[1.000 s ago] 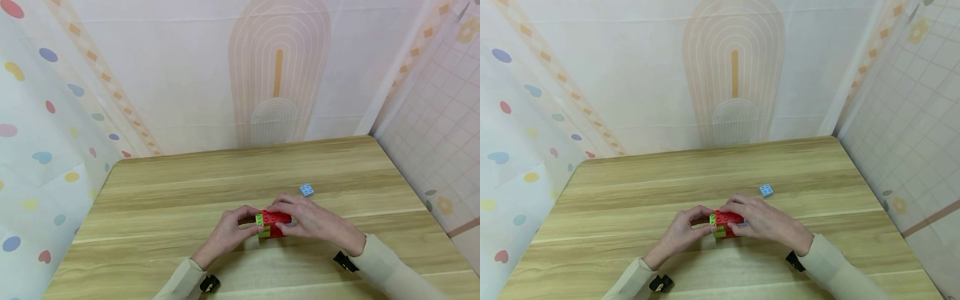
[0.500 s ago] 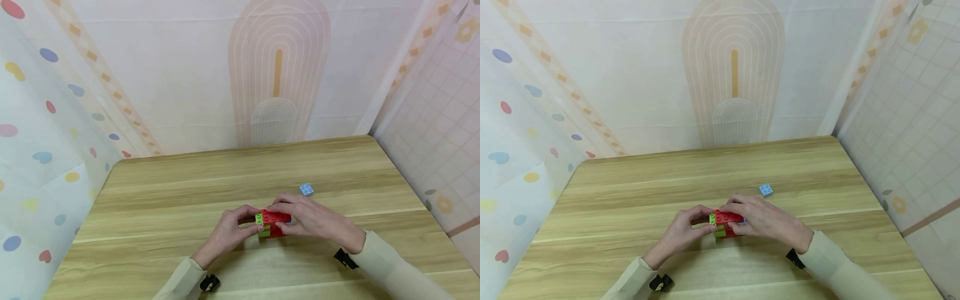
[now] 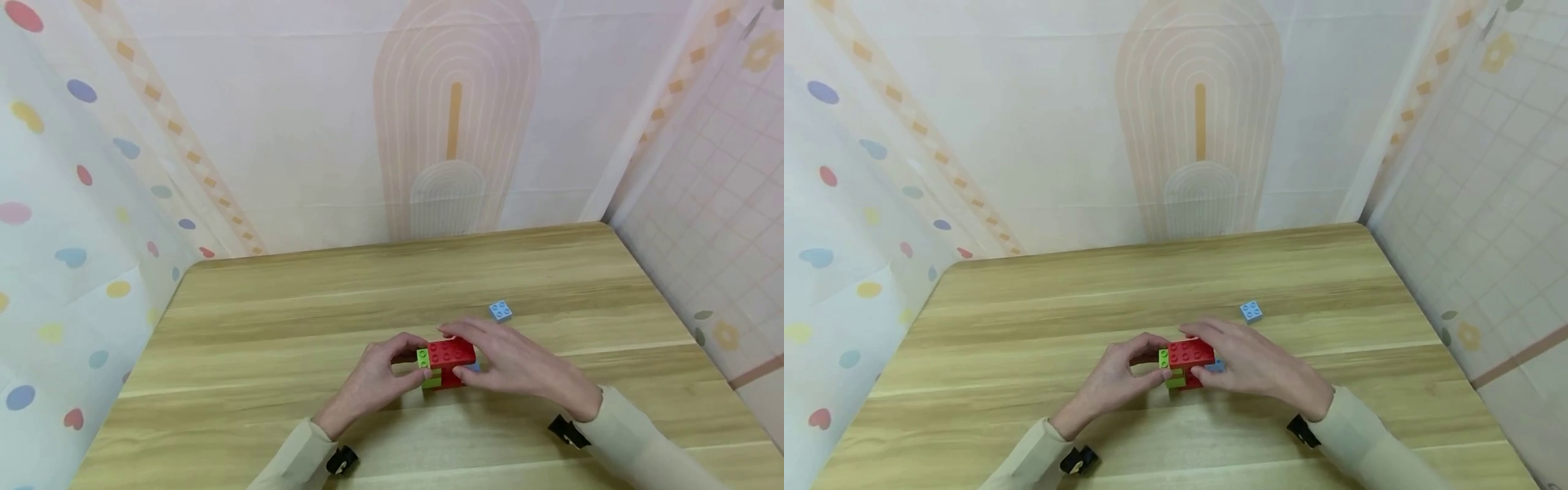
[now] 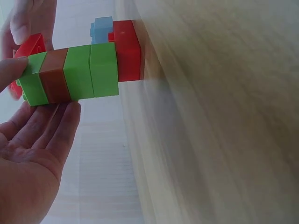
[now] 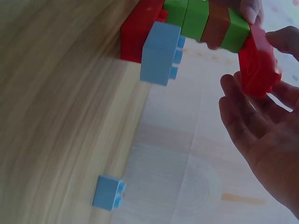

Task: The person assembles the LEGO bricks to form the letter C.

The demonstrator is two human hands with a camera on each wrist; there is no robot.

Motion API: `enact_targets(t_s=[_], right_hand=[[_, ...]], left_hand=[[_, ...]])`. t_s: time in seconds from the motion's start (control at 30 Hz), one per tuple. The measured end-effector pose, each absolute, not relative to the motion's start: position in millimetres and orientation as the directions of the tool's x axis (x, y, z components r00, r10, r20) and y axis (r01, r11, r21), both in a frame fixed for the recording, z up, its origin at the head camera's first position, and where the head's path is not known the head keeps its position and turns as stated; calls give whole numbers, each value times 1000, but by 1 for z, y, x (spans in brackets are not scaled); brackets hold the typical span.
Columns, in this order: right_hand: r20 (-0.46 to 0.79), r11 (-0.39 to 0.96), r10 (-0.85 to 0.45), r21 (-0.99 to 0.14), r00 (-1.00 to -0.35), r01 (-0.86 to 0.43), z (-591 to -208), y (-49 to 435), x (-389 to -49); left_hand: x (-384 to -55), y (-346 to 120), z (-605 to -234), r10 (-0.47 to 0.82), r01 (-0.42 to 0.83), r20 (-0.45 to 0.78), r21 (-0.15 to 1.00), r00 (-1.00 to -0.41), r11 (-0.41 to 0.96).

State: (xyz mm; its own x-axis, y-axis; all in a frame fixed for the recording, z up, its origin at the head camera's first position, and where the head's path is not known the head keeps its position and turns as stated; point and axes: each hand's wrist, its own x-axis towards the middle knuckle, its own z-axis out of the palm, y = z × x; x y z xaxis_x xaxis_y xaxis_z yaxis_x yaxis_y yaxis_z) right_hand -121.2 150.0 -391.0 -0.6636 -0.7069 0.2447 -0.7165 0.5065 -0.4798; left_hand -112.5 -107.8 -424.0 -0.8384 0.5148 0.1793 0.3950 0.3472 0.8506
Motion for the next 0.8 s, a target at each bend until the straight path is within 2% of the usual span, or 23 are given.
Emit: enact_targets(t_s=[0.13,0.33,0.8], right_hand=[[239,513,-676,-526,-697,-678,-392,159,-120],[268,513,-664,-516,-698,-686,-396,173,-123],[248,550,-628,-529,-738,-646,-403,201,-137]], left_hand=[[-112,-107,-422,517,414,188,834,-835,364],[-111,-105,-418,508,426,205,827,-836,366],[-113,-99,-413,501,456,232,801,-833,388]])
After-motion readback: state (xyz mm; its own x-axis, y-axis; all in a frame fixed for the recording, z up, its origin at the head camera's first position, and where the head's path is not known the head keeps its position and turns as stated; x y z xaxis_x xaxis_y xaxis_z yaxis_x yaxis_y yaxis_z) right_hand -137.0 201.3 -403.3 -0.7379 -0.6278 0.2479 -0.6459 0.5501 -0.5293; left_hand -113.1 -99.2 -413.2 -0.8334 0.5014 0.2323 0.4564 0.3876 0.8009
